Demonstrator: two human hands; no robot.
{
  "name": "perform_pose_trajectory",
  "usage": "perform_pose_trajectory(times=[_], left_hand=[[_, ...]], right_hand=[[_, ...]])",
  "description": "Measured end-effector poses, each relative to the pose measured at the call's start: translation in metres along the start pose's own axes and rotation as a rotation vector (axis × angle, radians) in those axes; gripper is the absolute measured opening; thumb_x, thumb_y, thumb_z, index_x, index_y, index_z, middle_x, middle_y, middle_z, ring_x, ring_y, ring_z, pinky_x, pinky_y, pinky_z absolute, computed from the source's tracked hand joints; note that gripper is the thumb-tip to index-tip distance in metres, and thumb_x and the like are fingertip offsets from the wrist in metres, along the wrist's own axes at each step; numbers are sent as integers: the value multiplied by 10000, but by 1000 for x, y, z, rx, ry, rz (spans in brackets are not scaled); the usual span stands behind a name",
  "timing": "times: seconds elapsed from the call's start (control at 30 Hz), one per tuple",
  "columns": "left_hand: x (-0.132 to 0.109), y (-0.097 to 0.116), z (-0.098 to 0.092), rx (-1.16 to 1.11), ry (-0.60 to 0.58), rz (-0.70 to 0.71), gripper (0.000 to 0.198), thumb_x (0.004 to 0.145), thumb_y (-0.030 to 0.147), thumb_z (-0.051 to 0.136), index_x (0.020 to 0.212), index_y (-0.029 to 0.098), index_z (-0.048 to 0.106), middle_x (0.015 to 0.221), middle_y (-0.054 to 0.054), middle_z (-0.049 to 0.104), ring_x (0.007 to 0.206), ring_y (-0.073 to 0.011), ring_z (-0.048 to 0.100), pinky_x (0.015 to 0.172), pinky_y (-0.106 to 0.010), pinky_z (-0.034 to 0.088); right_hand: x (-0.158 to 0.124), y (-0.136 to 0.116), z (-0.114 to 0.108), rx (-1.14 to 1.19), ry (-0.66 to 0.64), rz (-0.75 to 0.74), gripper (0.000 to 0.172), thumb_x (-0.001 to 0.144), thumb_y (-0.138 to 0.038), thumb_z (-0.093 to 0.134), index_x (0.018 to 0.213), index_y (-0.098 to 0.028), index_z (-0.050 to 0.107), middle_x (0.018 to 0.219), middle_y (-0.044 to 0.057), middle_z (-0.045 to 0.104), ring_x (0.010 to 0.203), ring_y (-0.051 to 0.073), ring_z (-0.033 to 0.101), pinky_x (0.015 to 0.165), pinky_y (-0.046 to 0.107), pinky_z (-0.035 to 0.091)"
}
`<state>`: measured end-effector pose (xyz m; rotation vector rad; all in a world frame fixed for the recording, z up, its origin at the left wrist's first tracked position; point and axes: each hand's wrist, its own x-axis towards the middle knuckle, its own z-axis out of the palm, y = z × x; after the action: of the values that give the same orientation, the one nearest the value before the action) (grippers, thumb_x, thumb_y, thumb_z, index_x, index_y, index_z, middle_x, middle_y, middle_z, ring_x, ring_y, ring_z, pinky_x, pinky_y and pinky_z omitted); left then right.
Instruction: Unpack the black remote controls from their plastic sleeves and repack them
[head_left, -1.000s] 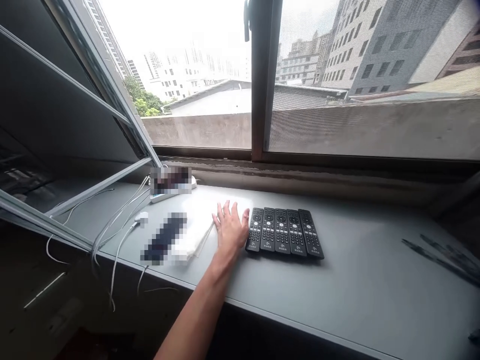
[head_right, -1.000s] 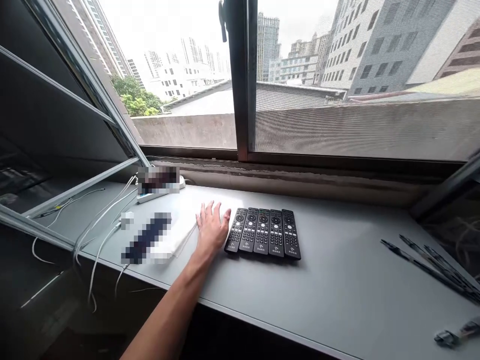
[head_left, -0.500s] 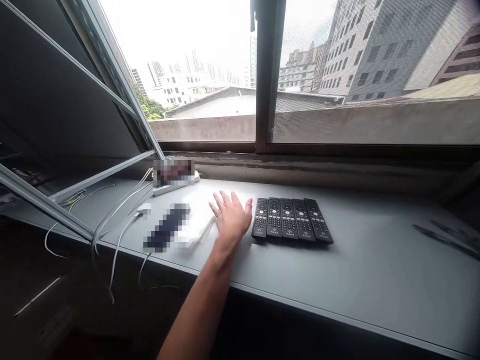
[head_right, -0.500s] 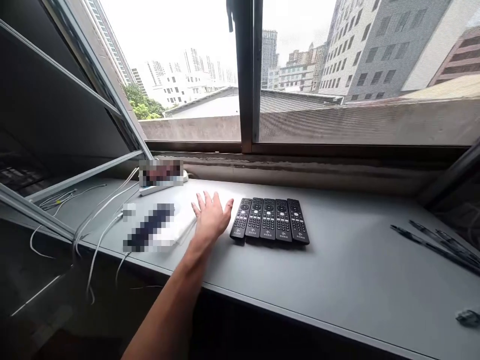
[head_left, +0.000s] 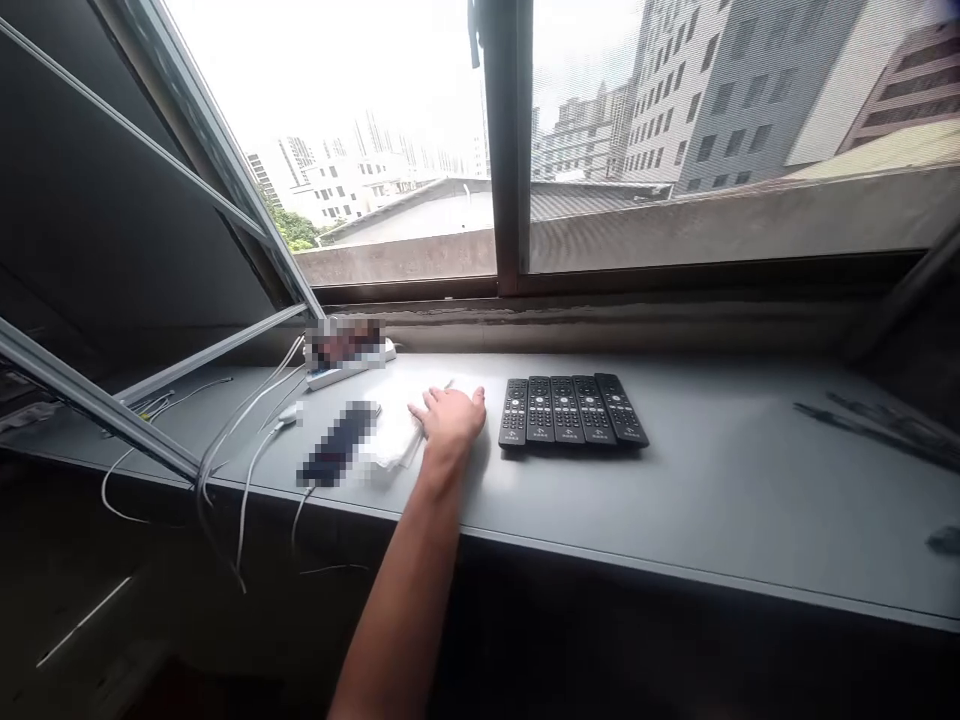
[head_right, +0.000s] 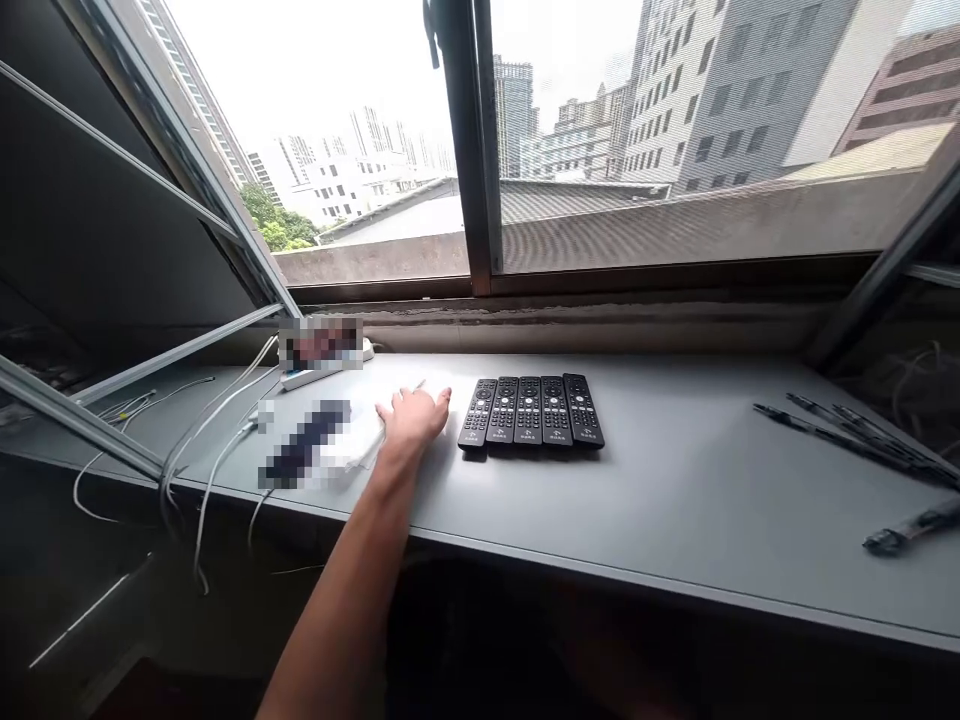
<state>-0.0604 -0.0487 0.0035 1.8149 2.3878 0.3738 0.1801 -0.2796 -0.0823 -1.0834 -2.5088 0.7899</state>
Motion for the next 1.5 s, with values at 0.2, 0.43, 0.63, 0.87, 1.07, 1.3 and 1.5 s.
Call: perform_pose_trajectory(times=[0.2,0.43,0.63,0.87,1.07,1.3,1.5], left_hand=[[1,-2,2,-27,17,7,702,1043,625,440,1440,95,672,1591,-375,505,1513,-518,439,1194,-663,326],[8,-8,7,-38,61,-1,747,1037,631,450,1519,79,592,1564,-354,540,1437,-491,505,1157,-581,372],[14,-16,3,58,92,-41,617,1032,568,470,1396,139,722,1551,-303,579,1401,-468,521,1141,-579,370],[9,-12,0,-4,83,-41,613,1028,528,485,1415,109,711,1517,-282,625,1412,-480,498,1149,-625,376],[-17,4,-22,-275,393,173,702,1037,333,516,1714,180,413,1756,-165,417,1633,-389,305,1282,-587,330],[-36,41,-18,-1311,164,461,410,1015,246,683,1415,314,743,1422,-81,753,1374,-284,672,1199,-457,512],[-52,86,-29,-1882,-493,514,508,837,257,922,1321,226,769,1260,-112,818,1239,-290,761,1097,-397,571]], right_hand=[[-12,-18,-1,95,-146,-36,451,907,-385,790,1357,-359,787,1203,47,831,1031,298,818,890,377,658],[16,-58,-102,210,-30,-462,236,1064,-287,693,1268,-229,797,1012,80,831,898,190,780,834,263,580],[80,28,-182,-248,365,-396,229,1099,-319,617,1096,-227,827,967,71,844,817,211,776,774,302,574],[92,150,-194,-470,886,-44,358,1063,-403,535,954,-217,821,829,78,826,662,242,721,728,368,552],[92,158,-191,-128,1036,197,386,1016,-503,590,985,-190,815,647,53,735,589,238,697,650,351,546],[100,137,-179,-83,896,29,375,1031,-523,620,1096,-200,798,868,80,796,772,265,757,796,410,622],[109,95,-162,30,709,-186,785,822,-676,877,1439,-224,707,1470,155,702,1355,385,660,1129,525,558]])
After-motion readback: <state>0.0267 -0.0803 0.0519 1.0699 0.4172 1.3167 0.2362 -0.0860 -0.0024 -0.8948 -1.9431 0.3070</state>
